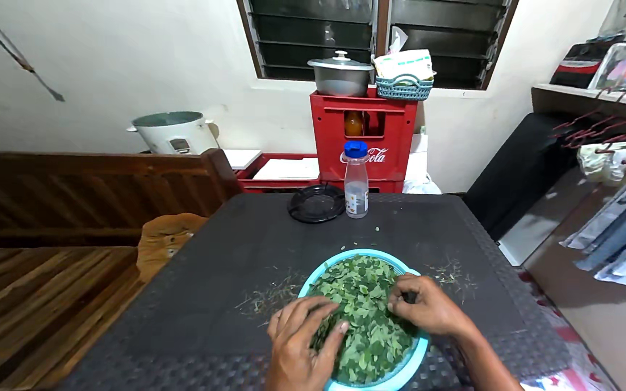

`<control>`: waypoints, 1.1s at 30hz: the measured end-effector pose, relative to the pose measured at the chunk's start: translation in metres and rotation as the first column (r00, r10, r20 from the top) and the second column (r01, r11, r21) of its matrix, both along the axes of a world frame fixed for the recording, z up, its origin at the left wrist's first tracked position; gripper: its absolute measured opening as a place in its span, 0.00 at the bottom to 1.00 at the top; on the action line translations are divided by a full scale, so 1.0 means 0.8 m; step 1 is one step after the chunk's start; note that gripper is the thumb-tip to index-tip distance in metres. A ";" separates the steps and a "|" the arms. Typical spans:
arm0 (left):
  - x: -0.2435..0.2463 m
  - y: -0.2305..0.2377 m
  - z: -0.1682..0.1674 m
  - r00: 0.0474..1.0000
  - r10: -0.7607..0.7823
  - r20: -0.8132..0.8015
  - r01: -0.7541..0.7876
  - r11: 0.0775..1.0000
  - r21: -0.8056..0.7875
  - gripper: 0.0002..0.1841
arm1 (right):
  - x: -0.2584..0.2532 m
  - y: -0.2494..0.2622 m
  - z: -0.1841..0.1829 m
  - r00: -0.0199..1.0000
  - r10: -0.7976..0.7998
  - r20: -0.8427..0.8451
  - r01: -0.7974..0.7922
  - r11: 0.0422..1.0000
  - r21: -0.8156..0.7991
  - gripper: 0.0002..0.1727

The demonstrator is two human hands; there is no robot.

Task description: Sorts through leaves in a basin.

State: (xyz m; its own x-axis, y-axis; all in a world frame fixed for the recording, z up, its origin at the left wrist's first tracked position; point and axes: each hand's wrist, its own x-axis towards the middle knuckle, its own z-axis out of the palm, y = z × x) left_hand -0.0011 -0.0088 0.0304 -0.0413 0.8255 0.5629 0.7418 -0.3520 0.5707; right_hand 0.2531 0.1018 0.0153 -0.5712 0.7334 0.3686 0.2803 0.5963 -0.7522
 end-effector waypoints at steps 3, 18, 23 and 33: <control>0.020 -0.002 0.004 0.996 -0.077 0.054 0.082 0.994 -0.079 0.16 | -0.001 -0.016 0.006 0.982 0.027 -0.187 -0.038 0.998 -0.054 0.07; 0.023 -0.003 0.000 0.971 -0.131 0.200 0.154 0.983 -0.101 0.09 | -0.029 -0.049 0.013 0.969 0.106 -0.225 -0.111 0.994 -0.013 0.24; 0.026 -0.008 0.004 0.977 -0.139 0.164 0.154 0.984 -0.086 0.08 | -0.050 -0.050 0.021 0.943 0.199 -0.267 -0.195 0.980 0.043 0.08; 0.019 -0.007 -0.004 0.988 -0.107 0.112 0.118 0.988 -0.098 0.09 | -0.028 -0.036 0.016 0.992 0.108 -0.060 -0.095 0.977 0.191 0.11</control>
State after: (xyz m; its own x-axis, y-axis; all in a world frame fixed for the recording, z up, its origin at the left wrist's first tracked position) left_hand 0.0137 -0.0142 0.0272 0.0003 0.8819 0.4715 0.6342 -0.3647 0.6818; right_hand 0.2310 0.0729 0.0280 -0.6072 0.5868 0.5357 0.1615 0.7513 -0.6399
